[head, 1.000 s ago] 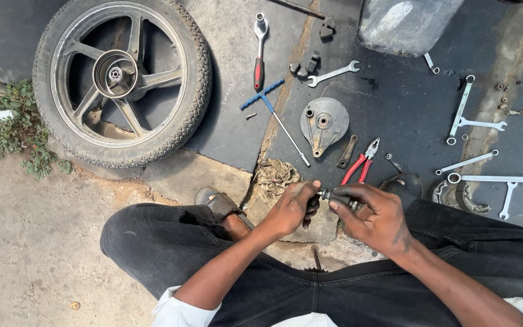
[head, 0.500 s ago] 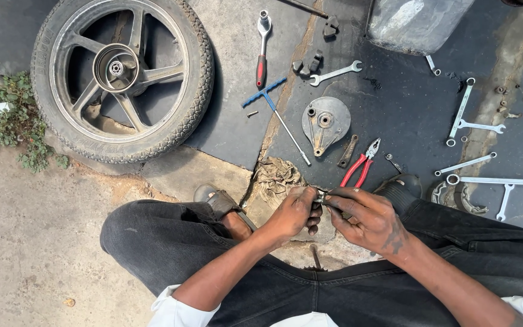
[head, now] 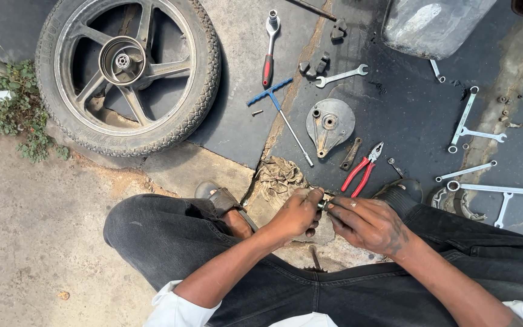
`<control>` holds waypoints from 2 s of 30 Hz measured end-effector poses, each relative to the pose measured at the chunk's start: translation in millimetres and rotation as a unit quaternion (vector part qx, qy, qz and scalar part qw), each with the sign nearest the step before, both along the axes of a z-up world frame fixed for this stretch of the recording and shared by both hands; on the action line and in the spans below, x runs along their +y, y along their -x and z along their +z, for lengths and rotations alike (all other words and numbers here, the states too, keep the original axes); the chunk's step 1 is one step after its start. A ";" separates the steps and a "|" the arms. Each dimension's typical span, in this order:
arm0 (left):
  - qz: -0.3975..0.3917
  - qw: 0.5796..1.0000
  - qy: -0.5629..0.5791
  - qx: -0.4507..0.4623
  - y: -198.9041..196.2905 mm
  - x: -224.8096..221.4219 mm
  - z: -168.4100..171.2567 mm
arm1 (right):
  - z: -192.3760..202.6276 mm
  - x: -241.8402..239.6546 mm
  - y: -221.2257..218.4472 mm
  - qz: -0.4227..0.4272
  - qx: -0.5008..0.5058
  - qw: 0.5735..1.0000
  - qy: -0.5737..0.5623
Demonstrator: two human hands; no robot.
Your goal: The recorder is repairing the brake components of a motorcycle, including cleaning parts and opening a box of new brake shoes.
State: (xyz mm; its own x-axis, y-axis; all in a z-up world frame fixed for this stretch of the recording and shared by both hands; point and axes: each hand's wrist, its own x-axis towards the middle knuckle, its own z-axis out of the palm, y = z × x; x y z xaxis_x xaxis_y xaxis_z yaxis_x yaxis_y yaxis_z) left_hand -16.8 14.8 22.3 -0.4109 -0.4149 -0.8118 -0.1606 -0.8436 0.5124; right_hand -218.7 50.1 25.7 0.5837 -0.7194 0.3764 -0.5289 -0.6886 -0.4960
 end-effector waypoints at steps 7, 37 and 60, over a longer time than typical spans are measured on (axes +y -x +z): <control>-0.025 0.943 0.333 -0.001 0.1 23.9 -52.3 | -7.9 -2.3 2.3 0.001 -0.044 0.998 0.034; -0.029 0.837 0.542 -0.062 10.3 13.2 -38.7 | 2.2 -4.1 -3.4 -0.064 -0.051 0.992 -0.095; -0.097 0.864 0.491 -0.050 1.7 3.9 -7.3 | 21.0 4.1 -4.5 -0.065 -0.069 0.995 -0.021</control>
State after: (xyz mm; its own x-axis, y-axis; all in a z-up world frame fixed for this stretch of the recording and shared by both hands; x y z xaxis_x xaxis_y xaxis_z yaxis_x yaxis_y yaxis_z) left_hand -18.5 18.7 15.0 -0.4988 -0.8549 -0.1428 -0.3347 0.0380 0.9416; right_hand -214.1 54.2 46.7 0.4285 -0.8025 0.4152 -0.5369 -0.5958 -0.5973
